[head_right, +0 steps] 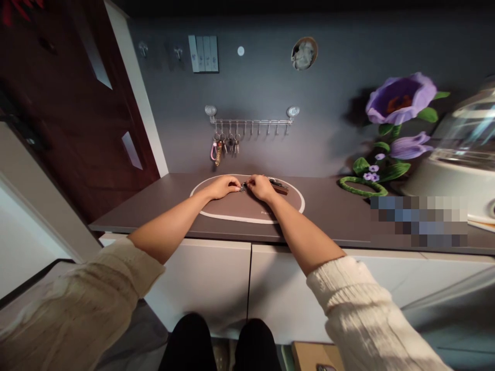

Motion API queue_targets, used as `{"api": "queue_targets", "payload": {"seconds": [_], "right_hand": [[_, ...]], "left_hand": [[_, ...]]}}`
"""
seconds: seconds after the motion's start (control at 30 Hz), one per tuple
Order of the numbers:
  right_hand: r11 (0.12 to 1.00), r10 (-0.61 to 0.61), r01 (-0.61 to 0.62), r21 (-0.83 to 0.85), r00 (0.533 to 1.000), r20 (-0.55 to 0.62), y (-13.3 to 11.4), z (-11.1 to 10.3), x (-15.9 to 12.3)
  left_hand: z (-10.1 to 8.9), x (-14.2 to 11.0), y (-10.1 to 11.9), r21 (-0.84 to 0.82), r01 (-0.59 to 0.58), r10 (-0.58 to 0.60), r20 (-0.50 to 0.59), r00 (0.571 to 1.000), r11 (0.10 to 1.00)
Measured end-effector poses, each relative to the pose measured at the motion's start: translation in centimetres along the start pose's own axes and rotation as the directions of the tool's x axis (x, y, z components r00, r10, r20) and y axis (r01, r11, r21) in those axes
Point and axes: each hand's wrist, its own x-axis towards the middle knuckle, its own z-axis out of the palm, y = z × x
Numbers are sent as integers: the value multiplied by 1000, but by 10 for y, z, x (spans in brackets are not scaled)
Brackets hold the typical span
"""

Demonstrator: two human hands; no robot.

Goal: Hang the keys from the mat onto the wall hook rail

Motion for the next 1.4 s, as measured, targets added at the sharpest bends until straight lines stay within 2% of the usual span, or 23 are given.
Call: {"api": "queue_targets", "payload": {"seconds": [0.23, 0.33, 0.47, 0.57, 0.67, 0.77, 1.0, 1.2, 1.4], "right_hand": [[1000, 5, -5, 14, 1000, 30, -6, -1, 0], [997, 19, -22, 77, 999, 36, -6, 0, 0], [971, 26, -39, 236, 998, 59, -3, 3, 1], [912, 47, -65, 404, 997, 55, -3, 4, 3], [807, 71, -107, 581, 994, 83, -6, 3, 3], [727, 83, -126, 674, 992, 97, -11, 1, 2], [705, 79, -83, 705, 996, 39, -12, -1, 3], [644, 65, -40, 764, 998, -3, -11, 1, 4], [690, 47, 3, 724, 998, -49, -3, 6, 8]], "left_hand": [[0, 0, 3, -18, 0, -2, -113, 994, 1000], [2, 2, 4, -140, 32, -55, -162, 985, 990], [4, 5, 4, -360, 92, -172, -195, 966, 928], [5, 7, 1, -479, 89, -219, -221, 950, 873], [6, 11, -4, -572, 66, -243, -240, 940, 818], [7, 13, -7, -644, 49, -261, -239, 935, 763], [7, 13, -1, -728, 44, -310, -235, 921, 685], [8, 13, 2, -769, 38, -350, -246, 904, 638], [10, 13, 5, -770, 43, -351, -240, 905, 637]]}}
